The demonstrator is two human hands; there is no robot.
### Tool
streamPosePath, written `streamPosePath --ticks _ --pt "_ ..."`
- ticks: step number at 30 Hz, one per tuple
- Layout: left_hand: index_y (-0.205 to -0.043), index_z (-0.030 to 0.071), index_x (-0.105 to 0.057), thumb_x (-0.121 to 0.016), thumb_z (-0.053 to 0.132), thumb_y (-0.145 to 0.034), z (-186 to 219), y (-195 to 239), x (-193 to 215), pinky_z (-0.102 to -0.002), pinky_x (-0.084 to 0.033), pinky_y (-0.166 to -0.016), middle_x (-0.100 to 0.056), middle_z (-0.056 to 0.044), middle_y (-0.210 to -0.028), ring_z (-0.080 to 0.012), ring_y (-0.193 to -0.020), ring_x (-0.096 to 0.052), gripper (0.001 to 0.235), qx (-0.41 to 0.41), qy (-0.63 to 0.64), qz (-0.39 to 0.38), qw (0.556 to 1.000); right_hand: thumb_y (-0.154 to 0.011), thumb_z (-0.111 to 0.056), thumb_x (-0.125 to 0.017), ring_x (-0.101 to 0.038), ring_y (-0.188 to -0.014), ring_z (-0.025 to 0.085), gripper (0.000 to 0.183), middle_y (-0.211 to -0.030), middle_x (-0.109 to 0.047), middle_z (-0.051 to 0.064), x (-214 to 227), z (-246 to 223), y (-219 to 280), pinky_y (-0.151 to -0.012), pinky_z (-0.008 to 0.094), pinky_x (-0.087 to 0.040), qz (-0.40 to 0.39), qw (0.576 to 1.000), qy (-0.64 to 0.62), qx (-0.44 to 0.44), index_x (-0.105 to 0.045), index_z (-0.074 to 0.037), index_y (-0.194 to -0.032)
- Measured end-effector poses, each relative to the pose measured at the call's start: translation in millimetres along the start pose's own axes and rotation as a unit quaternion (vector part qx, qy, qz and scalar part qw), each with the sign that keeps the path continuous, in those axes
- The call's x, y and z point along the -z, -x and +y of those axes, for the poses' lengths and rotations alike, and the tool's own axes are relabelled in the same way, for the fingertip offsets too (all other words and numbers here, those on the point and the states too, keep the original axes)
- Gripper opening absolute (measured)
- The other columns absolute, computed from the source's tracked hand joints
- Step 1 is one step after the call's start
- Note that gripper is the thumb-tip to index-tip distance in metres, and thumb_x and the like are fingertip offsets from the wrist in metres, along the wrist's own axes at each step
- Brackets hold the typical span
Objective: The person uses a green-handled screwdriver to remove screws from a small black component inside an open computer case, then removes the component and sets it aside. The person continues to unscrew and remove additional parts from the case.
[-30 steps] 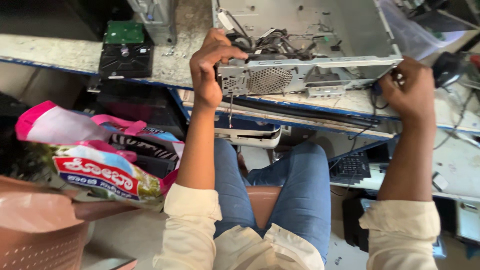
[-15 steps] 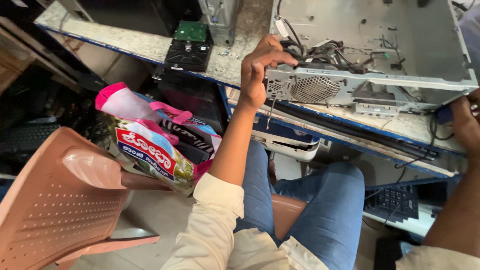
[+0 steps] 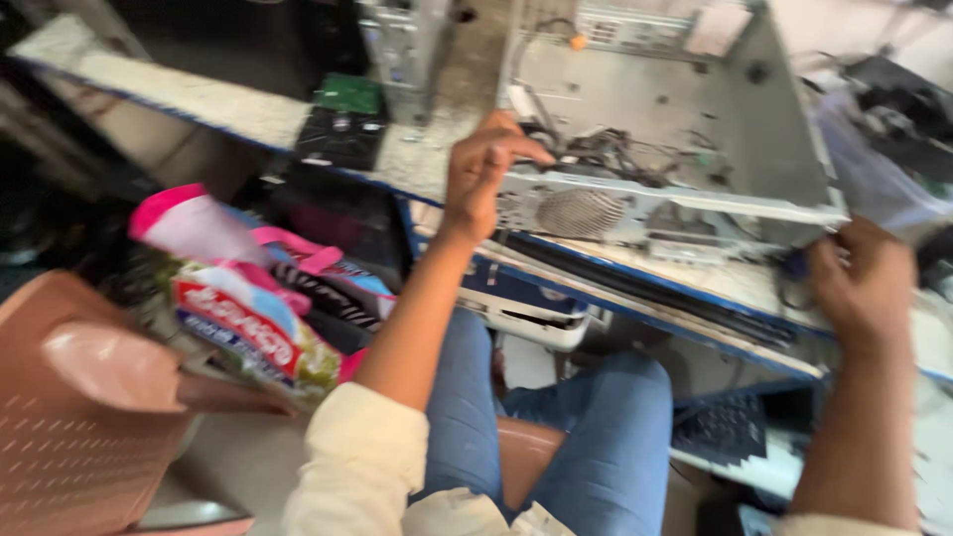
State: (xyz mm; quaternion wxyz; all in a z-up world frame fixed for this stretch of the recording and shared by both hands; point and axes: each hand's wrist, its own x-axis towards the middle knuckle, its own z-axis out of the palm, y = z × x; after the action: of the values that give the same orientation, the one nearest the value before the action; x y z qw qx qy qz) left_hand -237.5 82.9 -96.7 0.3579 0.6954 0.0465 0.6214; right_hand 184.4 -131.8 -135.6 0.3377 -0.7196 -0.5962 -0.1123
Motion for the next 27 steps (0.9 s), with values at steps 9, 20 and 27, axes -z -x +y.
streamPosePath --ticks 9,20,27 --pt "-0.09 -0.001 -0.078 -0.048 0.05 -0.108 2.8 -3.2 -7.8 -0.037 -0.038 -0.09 -0.046 -0.007 -0.073 -0.0184 -0.078 -0.046 0.062 -0.003 -0.024 0.028 0.999 -0.083 -0.017 -0.068 -0.059 -0.079 0.038 0.019 -0.085 -0.061 0.02 25.0 -65.1 -8.2 -0.071 0.046 -0.044 0.017 0.996 0.062 0.062 -0.059 0.0 -0.081" --pt "-0.09 -0.004 -0.074 -0.047 0.039 -0.112 12.8 -3.7 -11.3 -0.038 -0.043 -0.101 -0.051 -0.008 -0.079 -0.0204 -0.079 -0.051 0.055 -0.011 -0.068 0.014 0.998 -0.1 -0.021 -0.067 -0.065 -0.082 0.039 0.02 -0.086 -0.069 0.018 28.2 -79.3 -1.3 -0.074 0.049 -0.047 0.087 0.991 0.093 -0.04 -0.07 -0.003 -0.106" --pt "-0.089 -0.004 -0.072 -0.045 0.04 -0.112 9.7 -1.3 -10.6 -0.039 -0.042 -0.106 -0.049 -0.007 -0.076 -0.018 -0.074 -0.048 0.056 -0.012 -0.053 0.028 0.998 -0.103 -0.019 -0.065 -0.067 -0.087 0.032 0.017 -0.094 -0.072 0.013 28.6 -57.2 8.2 -0.079 0.041 -0.052 0.191 0.972 -0.083 -0.108 -0.074 -0.005 -0.106"
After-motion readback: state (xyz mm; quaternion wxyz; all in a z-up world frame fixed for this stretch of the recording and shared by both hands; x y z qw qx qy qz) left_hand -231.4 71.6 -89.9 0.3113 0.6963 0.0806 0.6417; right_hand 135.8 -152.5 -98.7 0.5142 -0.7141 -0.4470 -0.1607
